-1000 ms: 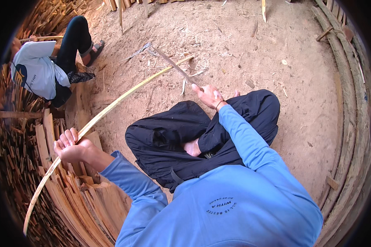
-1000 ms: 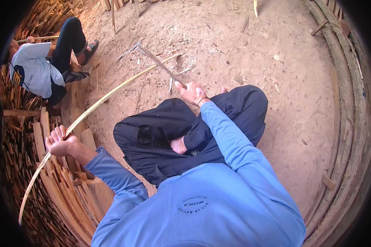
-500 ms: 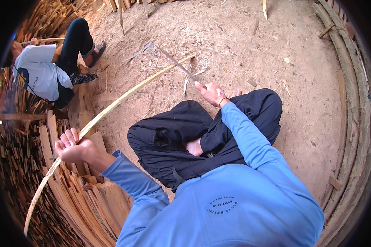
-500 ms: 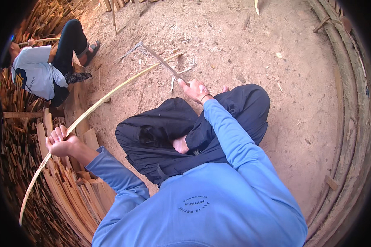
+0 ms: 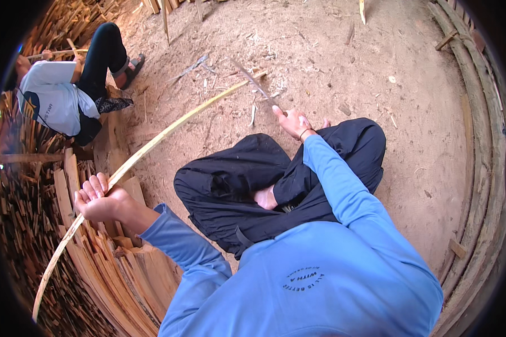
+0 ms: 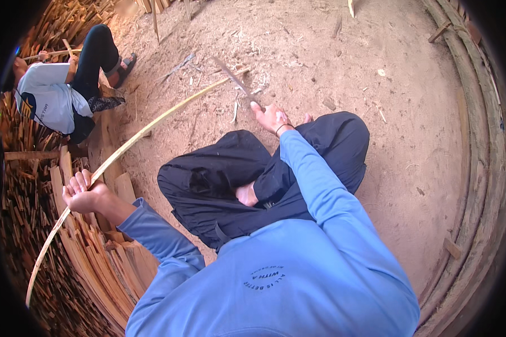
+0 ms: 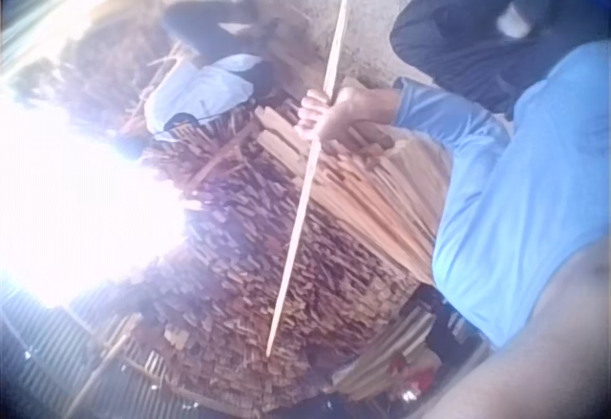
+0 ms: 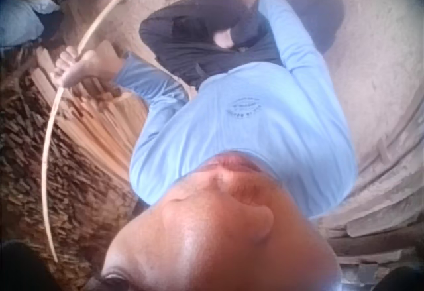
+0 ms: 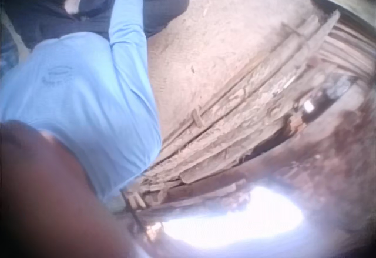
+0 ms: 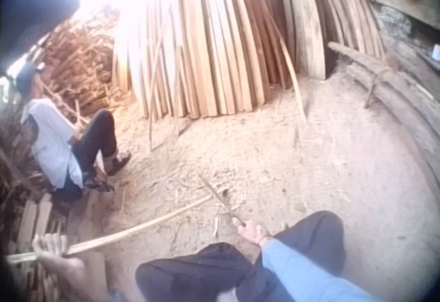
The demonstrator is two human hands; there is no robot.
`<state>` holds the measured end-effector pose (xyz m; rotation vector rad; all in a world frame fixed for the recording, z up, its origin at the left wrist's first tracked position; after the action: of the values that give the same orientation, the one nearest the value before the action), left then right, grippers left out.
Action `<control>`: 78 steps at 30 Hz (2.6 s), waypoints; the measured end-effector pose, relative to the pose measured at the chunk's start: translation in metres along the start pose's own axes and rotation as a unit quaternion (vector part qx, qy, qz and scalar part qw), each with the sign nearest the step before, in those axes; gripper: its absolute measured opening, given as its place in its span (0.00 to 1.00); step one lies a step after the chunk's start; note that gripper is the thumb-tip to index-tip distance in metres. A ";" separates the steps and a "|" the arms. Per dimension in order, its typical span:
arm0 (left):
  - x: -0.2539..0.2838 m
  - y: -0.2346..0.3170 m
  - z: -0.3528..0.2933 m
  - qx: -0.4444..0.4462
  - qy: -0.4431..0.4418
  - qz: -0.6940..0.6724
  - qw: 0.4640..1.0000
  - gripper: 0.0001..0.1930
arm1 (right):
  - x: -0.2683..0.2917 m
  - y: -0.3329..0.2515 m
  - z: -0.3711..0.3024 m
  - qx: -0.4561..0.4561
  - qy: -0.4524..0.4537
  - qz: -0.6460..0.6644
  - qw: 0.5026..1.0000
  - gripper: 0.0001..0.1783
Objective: The person shaves a long, thin piece of wood using a large blade, repeatedly scraping it down while sitting on the ground.
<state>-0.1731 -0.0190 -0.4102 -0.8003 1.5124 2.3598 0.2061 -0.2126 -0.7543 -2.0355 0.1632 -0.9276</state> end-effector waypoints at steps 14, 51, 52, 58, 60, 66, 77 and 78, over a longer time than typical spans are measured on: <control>0.009 -0.002 0.009 0.003 0.036 -0.007 0.999 0.19 | -0.008 -0.024 -0.015 0.045 -0.028 -0.018 0.998 0.45; -0.033 0.022 -0.025 -0.003 -0.068 -0.118 0.991 0.20 | -0.015 0.007 0.008 -0.097 -0.094 0.037 0.990 0.12; -0.033 0.021 -0.027 0.007 -0.091 -0.133 0.987 0.19 | -0.013 0.007 0.007 -0.105 -0.091 0.030 0.990 0.13; -0.047 0.029 -0.039 0.046 -0.284 -0.278 0.917 0.14 | -0.016 0.012 0.012 -0.121 -0.083 0.101 0.984 0.14; -0.048 0.032 -0.041 0.057 -0.352 -0.266 0.896 0.14 | -0.015 0.014 0.007 -0.140 -0.102 0.166 0.971 0.16; -0.047 0.052 -0.033 -0.055 -0.482 -0.127 0.865 0.19 | -0.015 0.005 -0.017 -0.165 -0.142 0.255 0.942 0.24; -0.040 0.063 -0.031 -0.002 -0.443 -0.258 0.859 0.23 | -0.006 -0.040 -0.039 0.049 -0.053 0.001 0.997 0.28; -0.038 0.061 -0.029 -0.004 -0.433 -0.258 0.863 0.23 | -0.007 -0.043 -0.034 0.082 -0.035 -0.020 0.996 0.28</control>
<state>-0.1603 -0.0680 -0.3518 -0.0495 0.7705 1.8767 0.1693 -0.2051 -0.7136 -1.9218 0.0080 -0.8651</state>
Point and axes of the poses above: each hand's wrist, its own z-axis towards the middle knuckle, its own x-axis out of the back of the hand, y = z × x, the point moved 6 cm from there along z, towards the middle knuckle, and after that the axes turned 1 degree about z, right-handed, at the moved point
